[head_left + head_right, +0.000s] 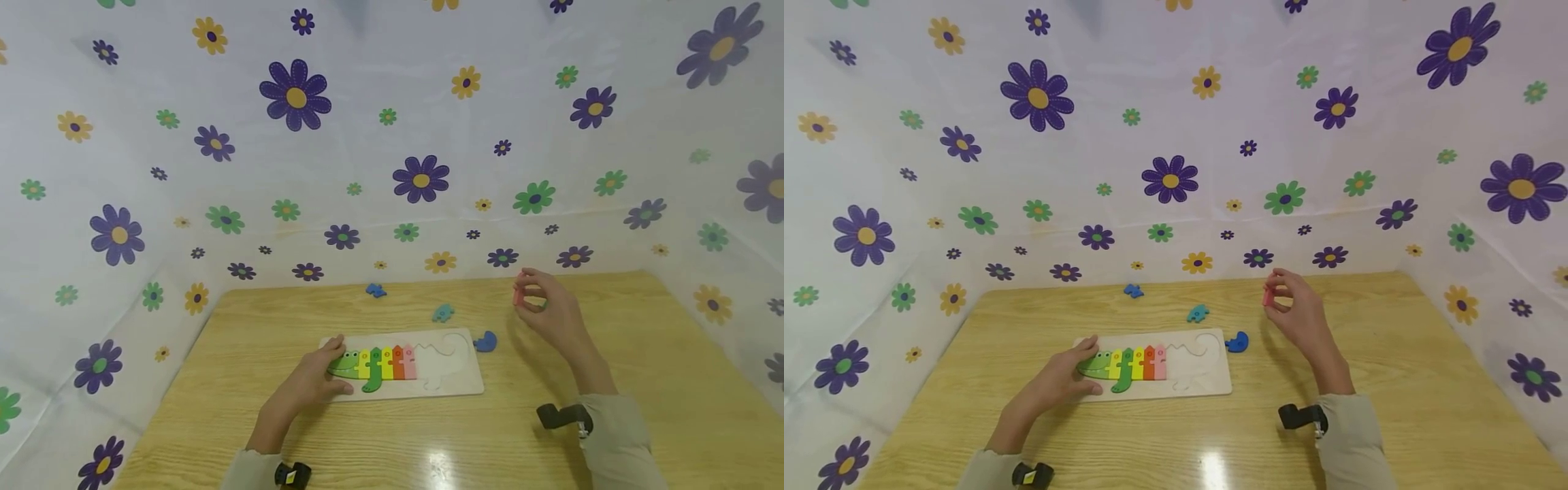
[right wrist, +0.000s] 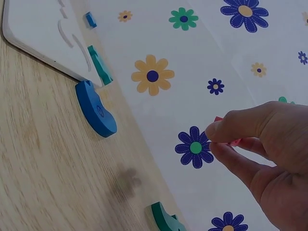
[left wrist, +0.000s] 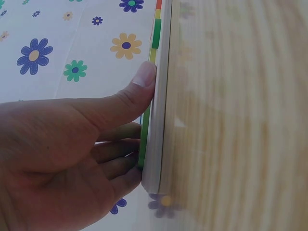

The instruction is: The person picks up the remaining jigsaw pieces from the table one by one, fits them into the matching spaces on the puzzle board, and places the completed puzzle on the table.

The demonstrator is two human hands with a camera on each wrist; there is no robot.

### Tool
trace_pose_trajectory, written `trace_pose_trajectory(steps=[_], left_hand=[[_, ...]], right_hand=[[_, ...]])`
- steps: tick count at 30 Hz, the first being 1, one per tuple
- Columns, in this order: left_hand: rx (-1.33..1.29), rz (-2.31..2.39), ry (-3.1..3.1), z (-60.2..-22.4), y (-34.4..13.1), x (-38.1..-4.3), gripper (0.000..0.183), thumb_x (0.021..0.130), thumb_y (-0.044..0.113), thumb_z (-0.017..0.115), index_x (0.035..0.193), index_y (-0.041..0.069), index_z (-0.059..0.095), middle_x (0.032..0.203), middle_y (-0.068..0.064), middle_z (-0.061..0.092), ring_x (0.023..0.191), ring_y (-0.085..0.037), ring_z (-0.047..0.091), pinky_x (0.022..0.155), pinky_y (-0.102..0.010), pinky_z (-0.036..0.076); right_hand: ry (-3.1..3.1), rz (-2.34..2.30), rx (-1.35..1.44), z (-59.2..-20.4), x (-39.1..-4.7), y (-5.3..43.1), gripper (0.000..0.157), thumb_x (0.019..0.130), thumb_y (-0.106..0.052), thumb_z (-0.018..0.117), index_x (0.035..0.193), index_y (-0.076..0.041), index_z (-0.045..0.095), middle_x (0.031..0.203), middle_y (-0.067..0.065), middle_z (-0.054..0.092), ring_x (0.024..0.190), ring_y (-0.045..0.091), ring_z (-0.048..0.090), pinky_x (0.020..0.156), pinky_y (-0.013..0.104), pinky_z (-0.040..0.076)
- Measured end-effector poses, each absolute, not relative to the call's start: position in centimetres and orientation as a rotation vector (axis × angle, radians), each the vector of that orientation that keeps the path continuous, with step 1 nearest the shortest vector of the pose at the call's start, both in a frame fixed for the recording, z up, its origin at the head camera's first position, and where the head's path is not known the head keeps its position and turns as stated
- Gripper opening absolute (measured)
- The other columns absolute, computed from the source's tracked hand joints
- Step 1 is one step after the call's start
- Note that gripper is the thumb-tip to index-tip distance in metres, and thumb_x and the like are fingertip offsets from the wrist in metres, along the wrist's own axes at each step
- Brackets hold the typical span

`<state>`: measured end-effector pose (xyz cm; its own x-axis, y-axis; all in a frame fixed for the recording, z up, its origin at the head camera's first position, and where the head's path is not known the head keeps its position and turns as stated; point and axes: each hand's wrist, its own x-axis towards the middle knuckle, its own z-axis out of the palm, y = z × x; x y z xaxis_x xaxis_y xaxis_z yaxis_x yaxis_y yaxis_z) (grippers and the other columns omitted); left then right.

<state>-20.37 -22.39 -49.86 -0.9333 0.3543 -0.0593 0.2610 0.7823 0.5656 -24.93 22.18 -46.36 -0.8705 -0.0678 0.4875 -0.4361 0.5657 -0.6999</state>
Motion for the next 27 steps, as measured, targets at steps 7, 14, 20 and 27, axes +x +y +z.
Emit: trace_pose_trajectory(steps=[7, 14, 20, 27], left_hand=[[0.492, 0.877, 2.803, -50.0, -22.5, -20.4, 0.083, 0.083, 0.02, 0.086, 0.149, -0.008, 0.045, 0.164, -0.021, 0.031, 0.151, -0.041, 0.028, 0.12, -0.056, 0.029], [0.493, 0.89, 2.796, -49.8, -22.5, -20.3, 0.082, 0.084, 0.02, 0.085, 0.149, -0.009, 0.045, 0.164, -0.021, 0.031, 0.151, -0.042, 0.027, 0.12, -0.056, 0.028], [0.495, 0.885, 2.792, -49.5, -22.5, -20.1, 0.082, 0.084, 0.021, 0.085, 0.15, -0.008, 0.044, 0.164, -0.021, 0.03, 0.151, -0.041, 0.027, 0.12, -0.055, 0.028], [0.478, 0.881, 2.796, -49.5, -22.4, -20.1, 0.082, 0.084, 0.019, 0.085, 0.15, -0.008, 0.044, 0.164, -0.021, 0.03, 0.151, -0.041, 0.026, 0.121, -0.054, 0.027]], right_hand=[[-2.441, 1.23, 0.35, -45.7, -24.5, 22.2, 0.05, 0.08, 0.016, 0.077, 0.126, 0.008, 0.062, 0.135, 0.027, 0.06, 0.105, 0.048, 0.069, 0.078, 0.024, 0.058], [-2.439, 1.252, 0.335, -45.2, -24.3, 22.1, 0.065, 0.081, 0.015, 0.077, 0.141, 0.005, 0.054, 0.121, 0.028, 0.066, 0.107, 0.048, 0.068, 0.079, 0.018, 0.057], [-2.436, 1.269, 0.349, -45.0, -24.3, 22.1, 0.061, 0.082, 0.013, 0.079, 0.137, 0.006, 0.056, 0.124, 0.027, 0.064, 0.108, 0.048, 0.068, 0.078, 0.012, 0.054], [-2.396, 1.274, 0.41, -44.9, -24.2, 22.0, 0.045, 0.082, 0.009, 0.081, 0.124, 0.004, 0.065, 0.144, 0.024, 0.056, 0.11, 0.047, 0.068, 0.08, 0.009, 0.051]])
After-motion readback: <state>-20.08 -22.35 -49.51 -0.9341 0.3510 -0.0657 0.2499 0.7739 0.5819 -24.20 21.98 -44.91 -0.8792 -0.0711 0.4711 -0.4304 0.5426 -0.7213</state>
